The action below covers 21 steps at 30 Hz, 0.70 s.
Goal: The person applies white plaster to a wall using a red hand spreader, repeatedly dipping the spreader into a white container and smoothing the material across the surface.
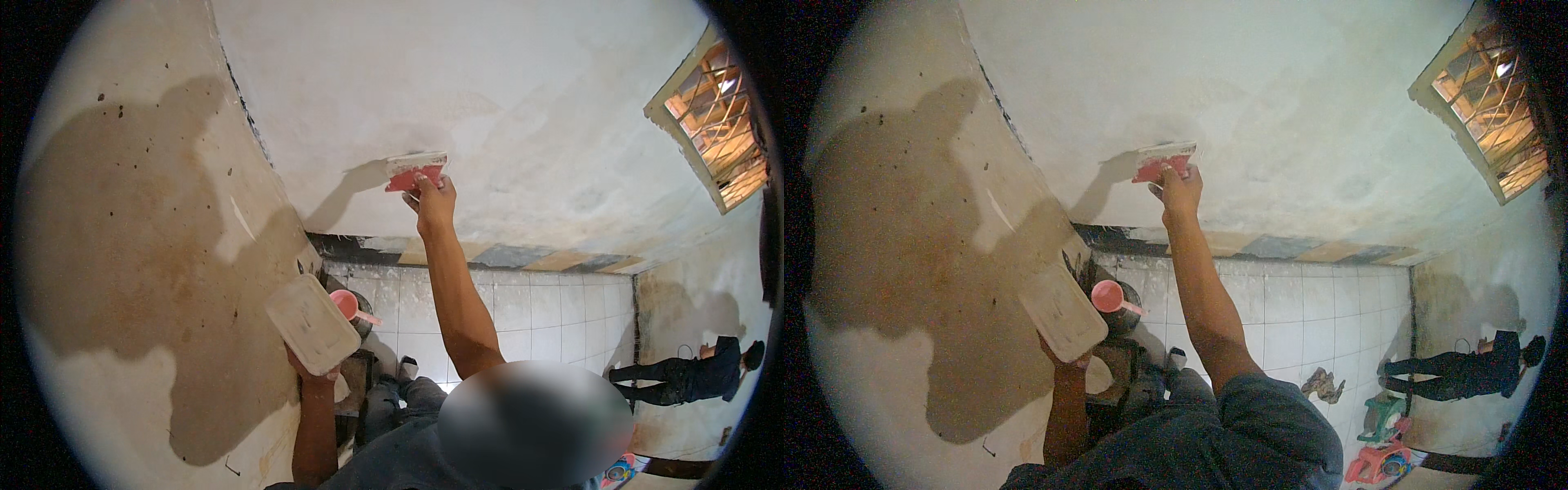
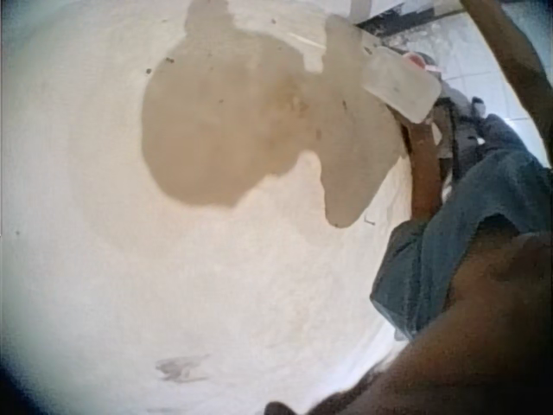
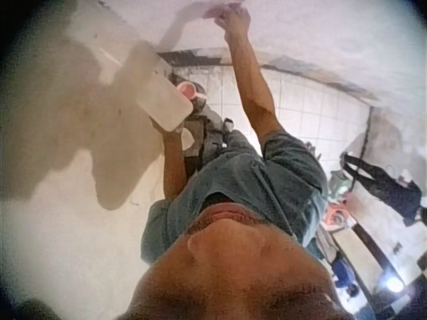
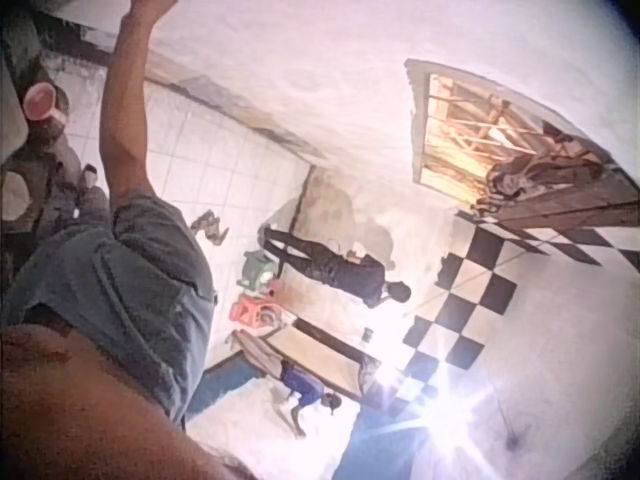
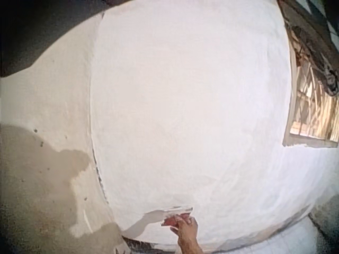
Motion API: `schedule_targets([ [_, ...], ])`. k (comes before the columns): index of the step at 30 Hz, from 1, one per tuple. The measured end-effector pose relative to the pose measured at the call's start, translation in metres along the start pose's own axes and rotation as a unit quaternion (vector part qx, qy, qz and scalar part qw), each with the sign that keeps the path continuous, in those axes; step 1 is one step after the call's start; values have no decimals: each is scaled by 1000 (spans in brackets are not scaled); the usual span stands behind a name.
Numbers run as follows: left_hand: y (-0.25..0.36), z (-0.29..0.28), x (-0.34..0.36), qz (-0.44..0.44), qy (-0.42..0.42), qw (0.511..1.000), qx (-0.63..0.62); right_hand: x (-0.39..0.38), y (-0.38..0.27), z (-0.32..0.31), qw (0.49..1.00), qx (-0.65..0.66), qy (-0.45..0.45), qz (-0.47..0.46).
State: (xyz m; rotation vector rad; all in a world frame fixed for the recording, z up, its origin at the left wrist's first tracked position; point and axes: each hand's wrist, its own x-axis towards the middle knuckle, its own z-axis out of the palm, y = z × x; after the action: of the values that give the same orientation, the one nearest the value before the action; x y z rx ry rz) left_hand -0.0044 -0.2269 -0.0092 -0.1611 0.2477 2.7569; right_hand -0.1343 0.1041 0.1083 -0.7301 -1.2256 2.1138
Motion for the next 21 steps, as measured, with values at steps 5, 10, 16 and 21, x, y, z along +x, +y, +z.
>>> schedule_targets([
  [5,2,-7,-2,10,25,1000,-9,-18,35,-17,991,-57,50,-110],
  [10,8,-17,-11,10,42,999,-6,6,62,4,897,-278,209,-272],
  [16,15,-31,-24,7,61,998,13,51,96,89,818,-418,158,-362],
  [21,19,-41,-31,1,70,997,27,13,144,61,822,-396,83,-400],
])
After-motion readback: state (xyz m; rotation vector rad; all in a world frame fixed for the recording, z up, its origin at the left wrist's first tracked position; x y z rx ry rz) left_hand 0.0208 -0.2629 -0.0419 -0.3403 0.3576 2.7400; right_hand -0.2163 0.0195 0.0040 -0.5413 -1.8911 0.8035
